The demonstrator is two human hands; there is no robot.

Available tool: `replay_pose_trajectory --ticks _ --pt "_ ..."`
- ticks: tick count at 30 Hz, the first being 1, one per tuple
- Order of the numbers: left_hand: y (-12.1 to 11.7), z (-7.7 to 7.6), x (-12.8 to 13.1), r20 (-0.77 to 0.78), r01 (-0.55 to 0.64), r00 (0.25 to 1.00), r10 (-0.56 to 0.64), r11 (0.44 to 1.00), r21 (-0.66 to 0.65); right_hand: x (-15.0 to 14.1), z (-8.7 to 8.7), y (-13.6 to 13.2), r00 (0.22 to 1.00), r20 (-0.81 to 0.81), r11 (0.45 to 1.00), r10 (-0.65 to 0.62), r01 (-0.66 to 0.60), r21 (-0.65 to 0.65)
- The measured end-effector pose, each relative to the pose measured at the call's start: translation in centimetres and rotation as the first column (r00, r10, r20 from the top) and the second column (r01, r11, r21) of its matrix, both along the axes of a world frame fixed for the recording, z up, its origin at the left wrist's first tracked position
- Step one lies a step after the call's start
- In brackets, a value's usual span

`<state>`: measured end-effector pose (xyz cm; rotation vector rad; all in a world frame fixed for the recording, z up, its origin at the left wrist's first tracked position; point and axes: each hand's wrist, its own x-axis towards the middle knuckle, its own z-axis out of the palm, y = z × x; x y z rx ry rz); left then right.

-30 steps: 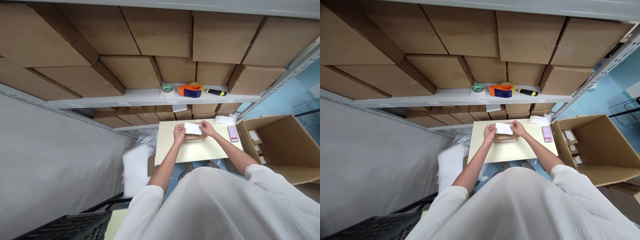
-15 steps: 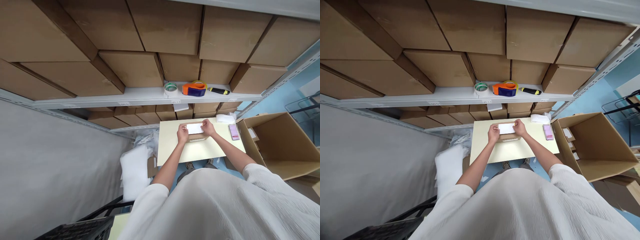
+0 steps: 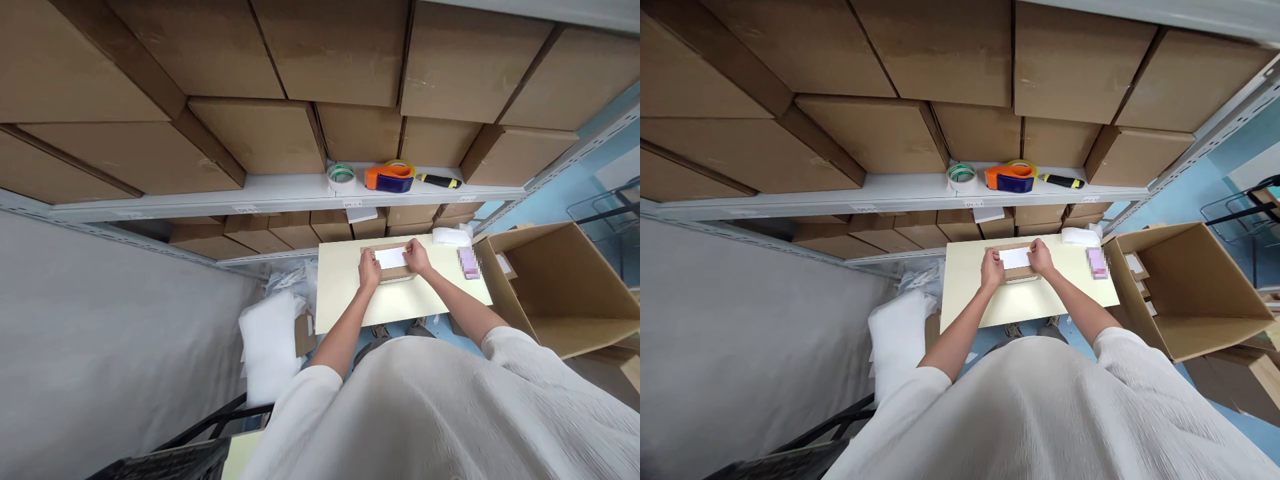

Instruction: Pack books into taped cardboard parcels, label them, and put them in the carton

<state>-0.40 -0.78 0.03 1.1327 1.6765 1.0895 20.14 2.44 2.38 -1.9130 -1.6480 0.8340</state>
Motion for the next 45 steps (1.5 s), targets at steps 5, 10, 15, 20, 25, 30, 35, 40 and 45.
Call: replay_pose_trajectory --ticks 5,10,15,20,25,30,35,40,45 --pt "-0.1 -0.2 0.0 -0.079 0.05 0.996 -0.047 0.998 0.034 -0.2 -0.4 -0.4 0.994 0.094 0.998 0.053 -0.056 0.025" --pt "-0.2 -0.5 -0.2 -0.252 0.177 0.955 -0.158 0.983 0.055 -0.7 -0.4 -0.8 0.967 0.236 0.994 0.099 -0.109 0.031" --pt "-0.5 -0.8 -0.7 -0.357 0.249 0.914 -0.193 0.961 0.117 -0.7 0.1 -1.3 0.909 0.399 0.991 0.12 -0.137 0.013" --pt "-0.9 -1.2 -1.4 -0.428 0.453 0.838 -0.339 0.869 0.199 -1.4 -0.3 -3.0 0.85 0.434 0.935 0.299 -0.352 0.046" --pt "-1.3 -1.7 -2.3 -0.689 0.697 0.52 -0.505 0.717 0.002 -1.8 -2.0 -4.3 0.698 0.471 0.809 0.54 -0.585 -0.061" --pt "-2.4 -1.8 -2.9 -0.759 0.701 0.393 -0.519 0.704 -0.118 -0.7 -2.8 -4.7 0.621 0.51 0.77 0.595 -0.623 -0.139" --pt "-2.9 -1.3 -2.9 -0.738 0.658 0.421 -0.527 0.738 -0.151 -0.2 -2.3 -5.1 0.627 0.519 0.797 0.581 -0.567 -0.207" --pt "-2.8 -0.2 -3.3 -0.663 0.597 0.469 -0.583 0.763 -0.247 0.0 -1.1 -5.7 0.716 0.555 0.905 0.424 -0.347 -0.244" --pt "-0.9 1.6 -3.9 -0.629 0.616 0.436 -0.643 0.723 -0.312 0.4 0.4 -5.8 0.816 0.456 0.925 0.355 -0.236 -0.298"
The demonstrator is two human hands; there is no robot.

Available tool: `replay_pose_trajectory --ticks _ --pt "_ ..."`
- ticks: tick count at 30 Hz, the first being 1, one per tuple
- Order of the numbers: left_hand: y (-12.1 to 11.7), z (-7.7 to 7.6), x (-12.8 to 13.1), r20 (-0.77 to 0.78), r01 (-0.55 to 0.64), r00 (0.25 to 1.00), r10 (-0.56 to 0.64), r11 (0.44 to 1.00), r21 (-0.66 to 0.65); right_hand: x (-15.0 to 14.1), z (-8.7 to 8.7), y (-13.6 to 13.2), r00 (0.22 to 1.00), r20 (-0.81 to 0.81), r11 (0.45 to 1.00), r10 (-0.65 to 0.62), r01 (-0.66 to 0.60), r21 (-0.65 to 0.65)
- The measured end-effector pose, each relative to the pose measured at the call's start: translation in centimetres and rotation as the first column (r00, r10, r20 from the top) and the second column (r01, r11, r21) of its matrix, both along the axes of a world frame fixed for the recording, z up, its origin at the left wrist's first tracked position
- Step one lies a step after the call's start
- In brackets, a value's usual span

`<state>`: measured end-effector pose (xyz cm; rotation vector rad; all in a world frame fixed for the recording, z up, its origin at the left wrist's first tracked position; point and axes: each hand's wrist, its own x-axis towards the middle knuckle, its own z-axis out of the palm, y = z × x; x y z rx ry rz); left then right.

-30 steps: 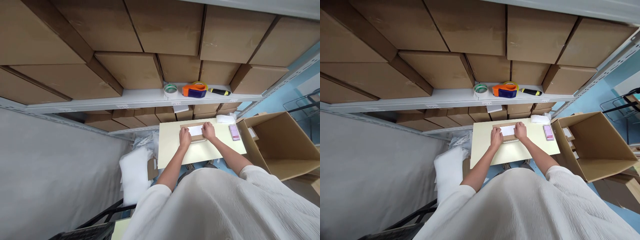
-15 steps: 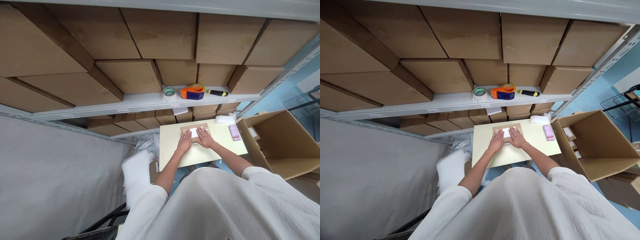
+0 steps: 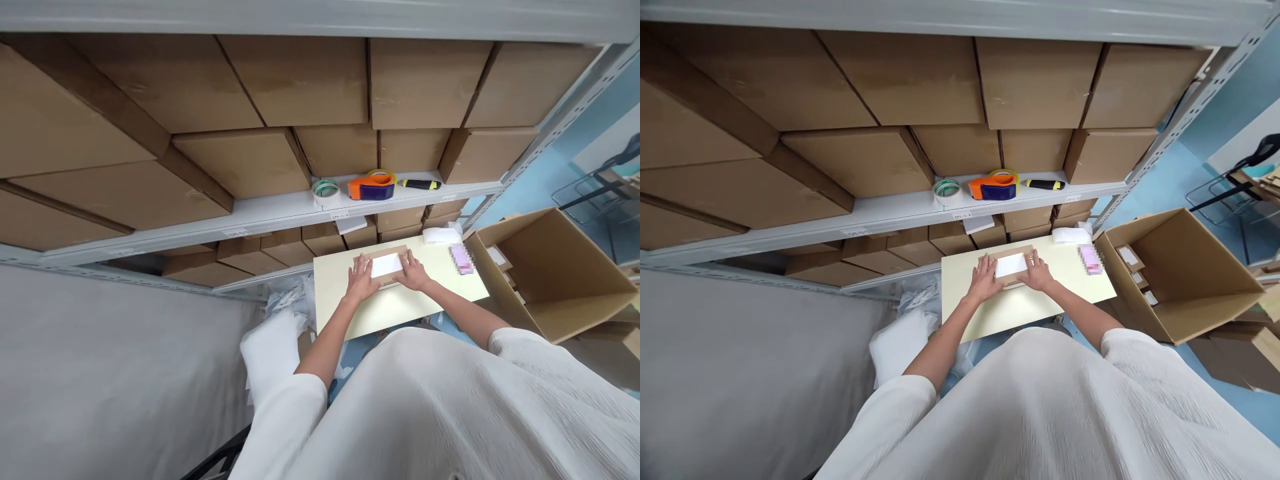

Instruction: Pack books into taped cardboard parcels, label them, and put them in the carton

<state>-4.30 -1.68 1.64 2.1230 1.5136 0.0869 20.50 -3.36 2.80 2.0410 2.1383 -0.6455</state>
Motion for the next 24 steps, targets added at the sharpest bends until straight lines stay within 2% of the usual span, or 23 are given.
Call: replay_pose_trajectory --ticks 5,9,12,17,24 --pt "3.5 1.5 1.0 -0.107 0.135 0.983 -0.152 0.979 -0.15 0.3 0.2 -0.1 1.0 -0.03 1.0 -0.008 0.008 0.005" --pt "4.5 1.9 2.1 -0.196 0.214 0.945 -0.26 0.95 -0.227 0.8 -0.3 -0.8 0.999 -0.033 1.0 -0.002 0.002 0.002" --pt "3.9 2.3 2.7 -0.246 0.256 0.92 -0.305 0.943 -0.21 1.4 -0.3 -1.7 0.999 -0.045 1.0 -0.001 0.002 0.012" --pt "2.1 3.6 4.1 -0.23 0.353 0.898 -0.376 0.926 -0.134 3.8 0.4 -3.3 0.997 -0.062 0.999 0.037 -0.036 0.013" --pt "0.2 6.3 8.9 -0.224 0.495 0.843 -0.488 0.868 -0.03 9.6 2.5 -5.7 0.994 -0.041 0.994 0.102 -0.103 -0.036"
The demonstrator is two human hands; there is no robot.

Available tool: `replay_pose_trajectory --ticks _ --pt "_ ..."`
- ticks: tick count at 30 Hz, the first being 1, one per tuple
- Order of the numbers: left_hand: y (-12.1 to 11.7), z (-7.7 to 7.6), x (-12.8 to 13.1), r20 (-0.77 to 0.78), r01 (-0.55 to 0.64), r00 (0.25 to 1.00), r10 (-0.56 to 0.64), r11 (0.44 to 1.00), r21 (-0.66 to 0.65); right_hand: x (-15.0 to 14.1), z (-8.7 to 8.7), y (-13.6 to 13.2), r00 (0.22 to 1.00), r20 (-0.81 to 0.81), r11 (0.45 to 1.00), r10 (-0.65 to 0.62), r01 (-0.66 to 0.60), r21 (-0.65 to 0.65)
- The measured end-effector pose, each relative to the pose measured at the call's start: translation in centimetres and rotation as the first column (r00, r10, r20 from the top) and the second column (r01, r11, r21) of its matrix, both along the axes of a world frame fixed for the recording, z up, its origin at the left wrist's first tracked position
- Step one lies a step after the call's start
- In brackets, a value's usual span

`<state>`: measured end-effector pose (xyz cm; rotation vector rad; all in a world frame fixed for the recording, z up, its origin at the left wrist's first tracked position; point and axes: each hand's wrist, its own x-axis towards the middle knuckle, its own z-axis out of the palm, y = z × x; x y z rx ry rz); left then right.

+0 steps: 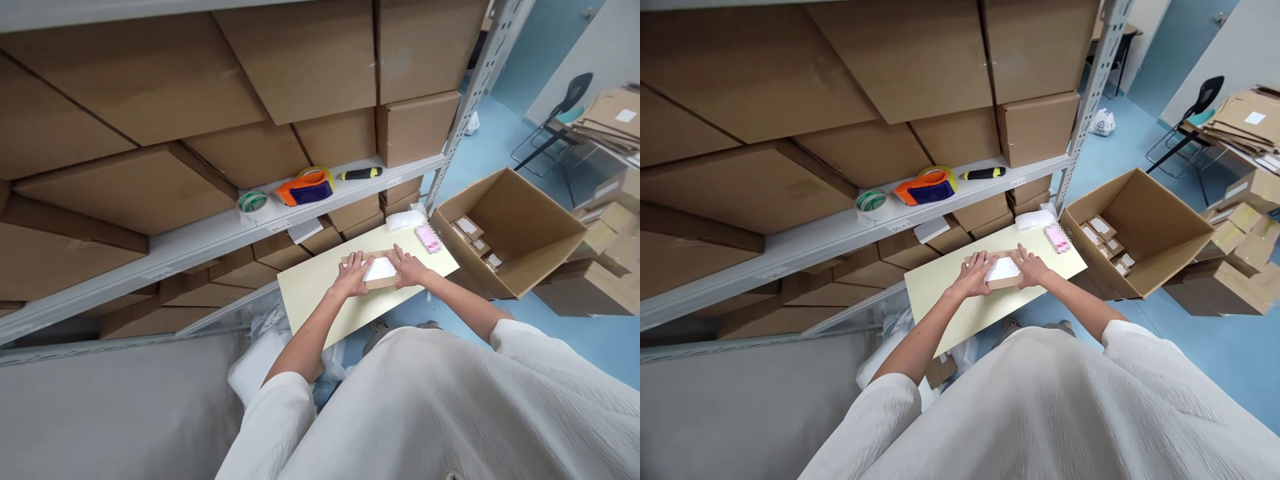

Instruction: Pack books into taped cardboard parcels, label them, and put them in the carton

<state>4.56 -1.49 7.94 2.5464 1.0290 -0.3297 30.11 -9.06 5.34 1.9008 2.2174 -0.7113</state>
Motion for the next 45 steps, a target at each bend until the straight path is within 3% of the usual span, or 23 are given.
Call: replay_pose_trajectory --ticks 5,10,17,22,26,30,36,41,45 --pt "-1.0 1.7 5.2 0.07 0.015 0.997 -0.018 0.999 0.044 4.6 2.6 -3.0 0.998 0.0 0.991 -0.067 0.066 0.12" --pt "-1.8 3.7 12.3 0.149 0.028 0.988 -0.044 0.994 0.104 11.2 5.3 -6.5 0.989 -0.032 0.948 -0.147 0.15 0.281" --pt "-3.2 6.4 25.3 0.373 0.148 0.904 -0.211 0.97 0.191 22.4 8.6 -11.9 0.936 -0.055 0.828 -0.347 0.333 0.452" --pt "-5.5 7.0 35.1 0.378 0.129 0.905 -0.193 0.973 0.189 29.3 8.6 -15.7 0.818 -0.038 0.707 -0.574 0.518 0.481" --pt "-6.7 5.8 41.2 0.389 0.127 0.902 -0.187 0.976 0.177 33.4 7.3 -17.8 0.719 -0.03 0.631 -0.694 0.629 0.455" --pt "-6.1 3.7 46.1 0.433 0.182 0.878 -0.204 0.979 0.094 36.4 5.8 -19.0 0.647 -0.018 0.586 -0.762 0.702 0.404" --pt "-2.4 -0.6 53.3 0.47 0.261 0.865 -0.177 0.958 -0.121 40.8 3.6 -18.2 0.52 0.031 0.501 -0.854 0.804 0.321" --pt "1.1 -3.4 59.0 0.564 0.335 0.817 -0.122 0.896 -0.292 45.5 2.5 -15.9 0.44 0.075 0.442 -0.895 0.849 0.291" --pt "2.9 -5.1 63.3 0.542 0.316 0.84 -0.031 0.84 -0.441 49.3 1.8 -14.5 0.395 0.095 0.406 -0.914 0.872 0.275"
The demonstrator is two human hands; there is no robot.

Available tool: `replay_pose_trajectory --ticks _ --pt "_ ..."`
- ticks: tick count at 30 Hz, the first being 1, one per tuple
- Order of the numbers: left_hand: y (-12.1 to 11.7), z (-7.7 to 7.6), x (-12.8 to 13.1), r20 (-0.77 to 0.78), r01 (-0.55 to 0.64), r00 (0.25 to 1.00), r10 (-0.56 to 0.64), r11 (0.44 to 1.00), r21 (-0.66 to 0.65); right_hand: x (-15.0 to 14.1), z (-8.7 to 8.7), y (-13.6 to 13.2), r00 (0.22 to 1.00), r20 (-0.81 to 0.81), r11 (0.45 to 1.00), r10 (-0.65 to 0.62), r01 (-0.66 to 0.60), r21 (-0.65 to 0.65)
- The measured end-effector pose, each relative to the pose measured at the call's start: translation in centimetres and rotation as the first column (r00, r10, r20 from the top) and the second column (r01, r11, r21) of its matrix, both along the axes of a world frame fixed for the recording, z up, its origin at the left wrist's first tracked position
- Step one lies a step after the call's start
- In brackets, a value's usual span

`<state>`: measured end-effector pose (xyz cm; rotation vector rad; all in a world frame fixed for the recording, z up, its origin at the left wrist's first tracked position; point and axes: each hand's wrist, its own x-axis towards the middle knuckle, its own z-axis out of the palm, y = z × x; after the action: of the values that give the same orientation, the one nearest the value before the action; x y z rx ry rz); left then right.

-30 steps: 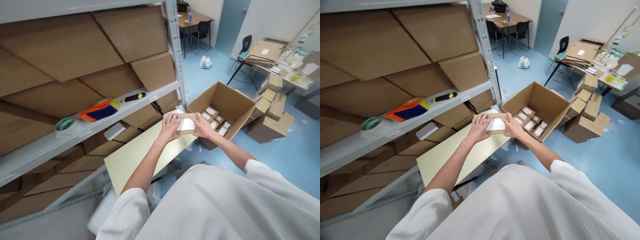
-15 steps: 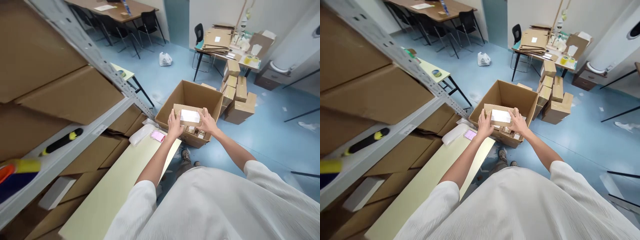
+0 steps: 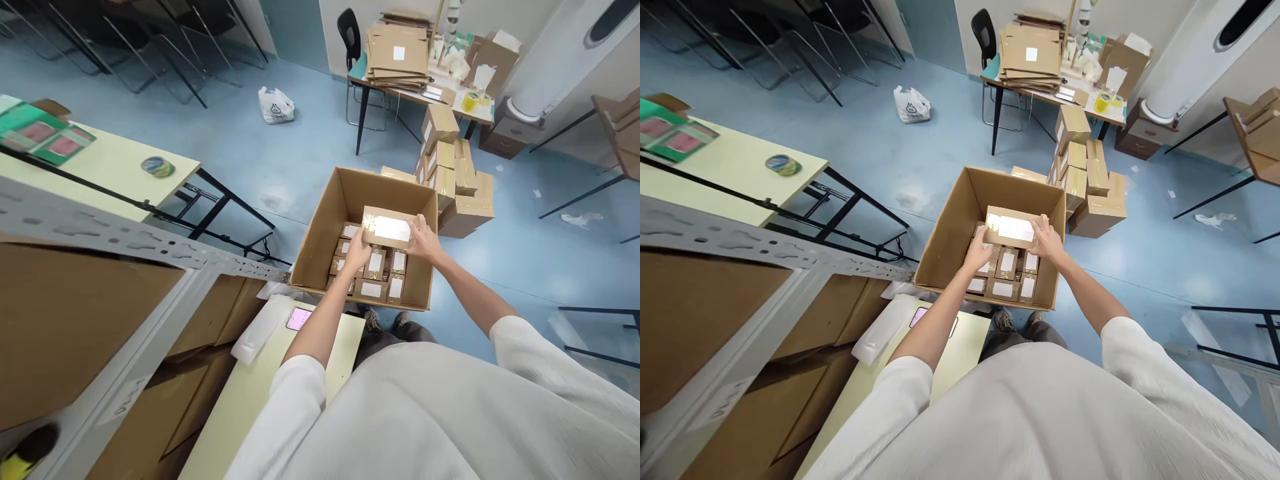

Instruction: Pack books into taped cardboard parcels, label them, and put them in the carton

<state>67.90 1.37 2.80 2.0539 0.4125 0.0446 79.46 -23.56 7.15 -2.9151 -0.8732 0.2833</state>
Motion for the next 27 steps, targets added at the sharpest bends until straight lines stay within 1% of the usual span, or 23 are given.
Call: replay_pose_trajectory --ticks 3,6,8,10,12,14,15,17,19,21,23,25,27 --pt "0.7 -1.5 3.0 -0.046 -0.038 0.998 0.034 0.996 -0.085 2.9 -0.9 0.5 0.999 0.001 0.999 -0.032 0.032 -0.005" --pt "1.2 -3.2 5.8 -0.053 -0.063 0.997 0.055 0.984 -0.165 5.6 -2.5 0.8 0.999 -0.006 0.999 -0.047 0.047 -0.004" --pt "1.2 -4.8 7.6 -0.059 -0.087 0.995 0.077 0.974 -0.207 7.0 -4.3 1.2 0.997 -0.039 0.998 -0.068 0.068 0.001" --pt "1.0 -6.9 9.3 -0.085 -0.137 0.989 0.119 0.957 -0.256 7.9 -6.8 1.9 0.989 -0.091 0.993 -0.112 0.114 0.017" --pt "0.2 -9.8 10.9 -0.156 -0.213 0.973 0.171 0.923 -0.32 8.3 -9.8 2.9 0.971 -0.149 0.98 -0.188 0.196 0.036" --pt "-0.9 -13.1 12.1 -0.264 -0.291 0.944 0.199 0.878 -0.379 8.6 -13.2 3.9 0.938 -0.198 0.953 -0.284 0.299 0.047" --pt "-1.6 -14.9 12.6 -0.315 -0.313 0.93 0.191 0.86 -0.402 8.8 -14.9 4.4 0.921 -0.217 0.939 -0.323 0.341 0.051" --pt "-3.1 -18.6 13.5 -0.376 -0.314 0.915 0.146 0.842 -0.439 9.1 -18.3 5.0 0.891 -0.242 0.91 -0.385 0.409 0.058" --pt "-4.7 -22.0 14.2 -0.393 -0.279 0.916 0.084 0.836 -0.472 9.6 -21.5 5.5 0.851 -0.265 0.874 -0.454 0.483 0.054" --pt "-6.1 -25.0 14.8 -0.406 -0.28 0.912 0.06 0.814 -0.508 10.2 -24.5 5.9 0.777 -0.309 0.813 -0.548 0.582 0.02" --pt "-7.4 -27.6 15.3 -0.422 -0.31 0.905 0.059 0.769 -0.558 10.6 -27.1 6.2 0.676 -0.367 0.738 -0.64 0.673 -0.048" --pt "-8.4 -29.8 15.6 -0.426 -0.337 0.903 0.063 0.721 -0.606 10.9 -29.2 6.5 0.567 -0.42 0.668 -0.709 0.731 -0.141" --pt "-9.1 -31.6 15.7 -0.422 -0.357 0.903 0.077 0.681 -0.64 11.1 -30.9 6.7 0.466 -0.448 0.601 -0.763 0.766 -0.228"
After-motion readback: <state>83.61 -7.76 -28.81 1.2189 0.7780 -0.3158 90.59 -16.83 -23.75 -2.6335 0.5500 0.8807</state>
